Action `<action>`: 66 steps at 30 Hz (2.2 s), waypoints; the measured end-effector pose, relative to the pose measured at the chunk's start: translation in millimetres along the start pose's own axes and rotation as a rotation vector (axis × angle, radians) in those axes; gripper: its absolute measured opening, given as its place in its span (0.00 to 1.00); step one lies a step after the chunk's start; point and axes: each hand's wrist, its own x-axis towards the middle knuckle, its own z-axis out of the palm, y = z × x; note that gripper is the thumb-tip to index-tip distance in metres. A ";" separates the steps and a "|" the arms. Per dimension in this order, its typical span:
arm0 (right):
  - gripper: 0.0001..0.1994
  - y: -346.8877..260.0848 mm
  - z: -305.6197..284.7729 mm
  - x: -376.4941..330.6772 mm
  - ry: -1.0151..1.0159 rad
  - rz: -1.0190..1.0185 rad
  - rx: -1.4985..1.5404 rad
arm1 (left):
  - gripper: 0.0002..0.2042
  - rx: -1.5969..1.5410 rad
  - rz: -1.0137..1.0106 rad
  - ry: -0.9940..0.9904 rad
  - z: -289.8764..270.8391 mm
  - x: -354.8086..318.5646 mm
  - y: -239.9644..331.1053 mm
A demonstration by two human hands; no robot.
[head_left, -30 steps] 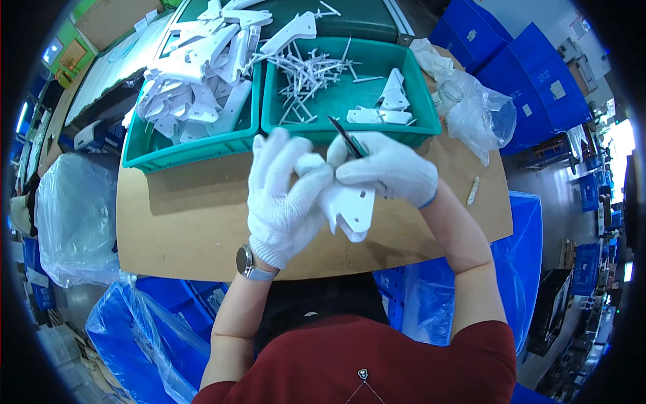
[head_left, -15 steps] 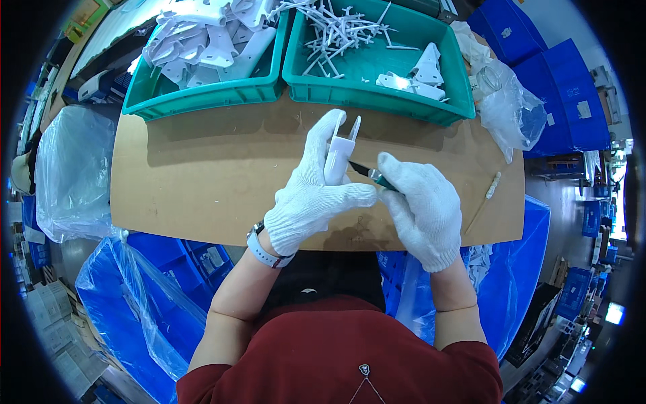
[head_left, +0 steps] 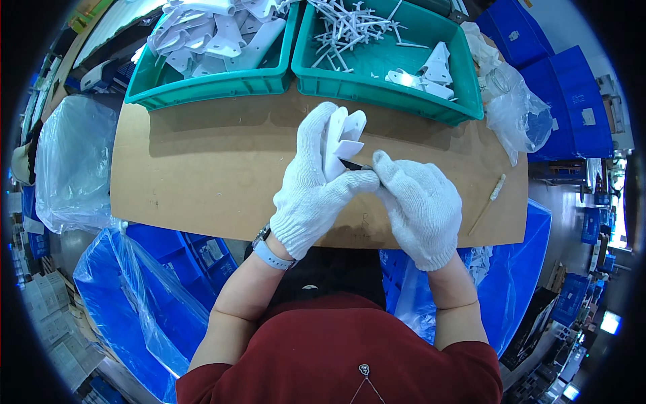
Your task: Deburring and sorting small white plastic components at a factory workstation.
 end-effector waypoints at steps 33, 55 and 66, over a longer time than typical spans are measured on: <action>0.25 -13.0 13.5 -75.3 0.019 0.460 0.234 | 0.13 -1.167 -0.010 -0.036 17.9 10.9 -64.4; 0.17 61.2 -96.3 -113.0 0.462 0.812 -0.352 | 0.20 -0.733 -0.548 -0.352 104.4 -27.2 -55.2; 0.14 63.2 -92.4 -83.0 0.413 0.841 -0.128 | 0.27 -0.629 -0.677 -0.723 164.2 -38.4 -80.3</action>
